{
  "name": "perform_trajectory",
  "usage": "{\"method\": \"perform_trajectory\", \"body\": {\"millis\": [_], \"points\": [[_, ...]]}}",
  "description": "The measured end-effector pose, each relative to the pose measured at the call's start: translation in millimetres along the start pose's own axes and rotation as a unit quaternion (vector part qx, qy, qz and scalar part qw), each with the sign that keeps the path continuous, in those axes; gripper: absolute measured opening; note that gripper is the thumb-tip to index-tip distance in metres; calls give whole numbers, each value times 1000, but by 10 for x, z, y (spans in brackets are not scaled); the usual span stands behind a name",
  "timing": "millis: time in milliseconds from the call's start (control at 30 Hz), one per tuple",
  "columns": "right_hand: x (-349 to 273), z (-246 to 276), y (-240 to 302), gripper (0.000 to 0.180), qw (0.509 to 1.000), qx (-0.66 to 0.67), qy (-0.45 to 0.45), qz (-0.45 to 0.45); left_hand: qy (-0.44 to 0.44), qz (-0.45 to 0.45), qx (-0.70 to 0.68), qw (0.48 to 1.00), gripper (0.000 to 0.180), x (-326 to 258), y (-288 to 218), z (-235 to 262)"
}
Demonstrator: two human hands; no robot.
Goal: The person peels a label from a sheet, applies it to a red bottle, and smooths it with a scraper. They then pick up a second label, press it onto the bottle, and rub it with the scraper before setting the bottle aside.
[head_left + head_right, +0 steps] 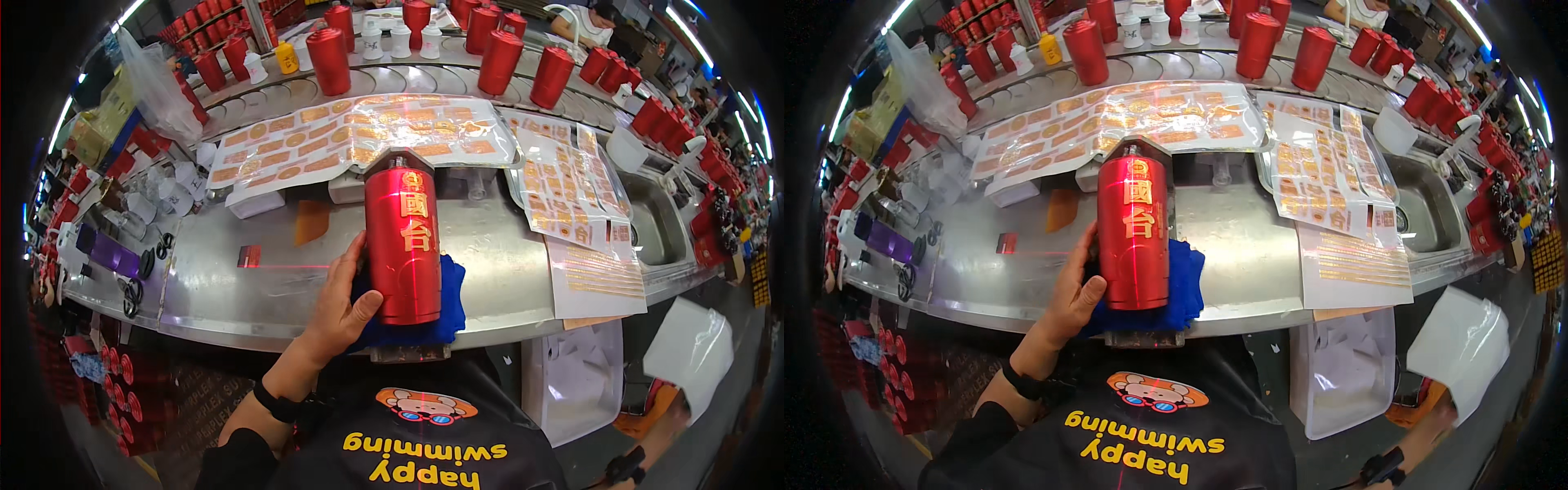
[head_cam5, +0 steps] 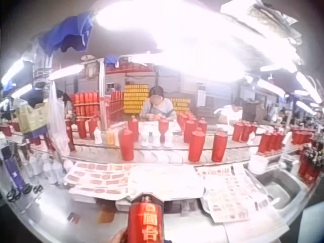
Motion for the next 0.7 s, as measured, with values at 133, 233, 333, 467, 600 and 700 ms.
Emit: {"method": "perform_trajectory", "body": {"millis": [133, 233, 333, 467, 600, 700], "points": [[-109, 1031, -283, 27, 977, -112, -165, -69, 3, 6, -15, 1000, 90, -15, 23, -4], [-139, 1017, -515, 26, 962, -189, -173, -97, 2, -48, 32, 998, 98, -11, -126, 6], [-659, -391, -501, 31, 965, -253, -55, 38, 8, -131, 226, 965, 107, 8, -294, -89], [-1543, -2733, -363, 35, 888, -342, 282, 124, -9, -136, 262, 955, 109, 16, -174, -125], [-2459, -4648, -1219, 37, 687, -432, 549, 201, -21, -107, 223, 969, 110, -77, -83, -59], [-2754, -5628, -2115, 32, 503, -405, 666, 372, -9, -85, 189, 978, 110, -35, -15, -67]]}}
Point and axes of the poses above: each hand's wrist, its own x-axis towards the middle knuckle, its own z-axis out of the back of the hand, y = z × x, the point moved 3 cm from there along x, towards the middle knuckle, and after that the axes turned 6 degrees about -y, right-handed, at the moved point
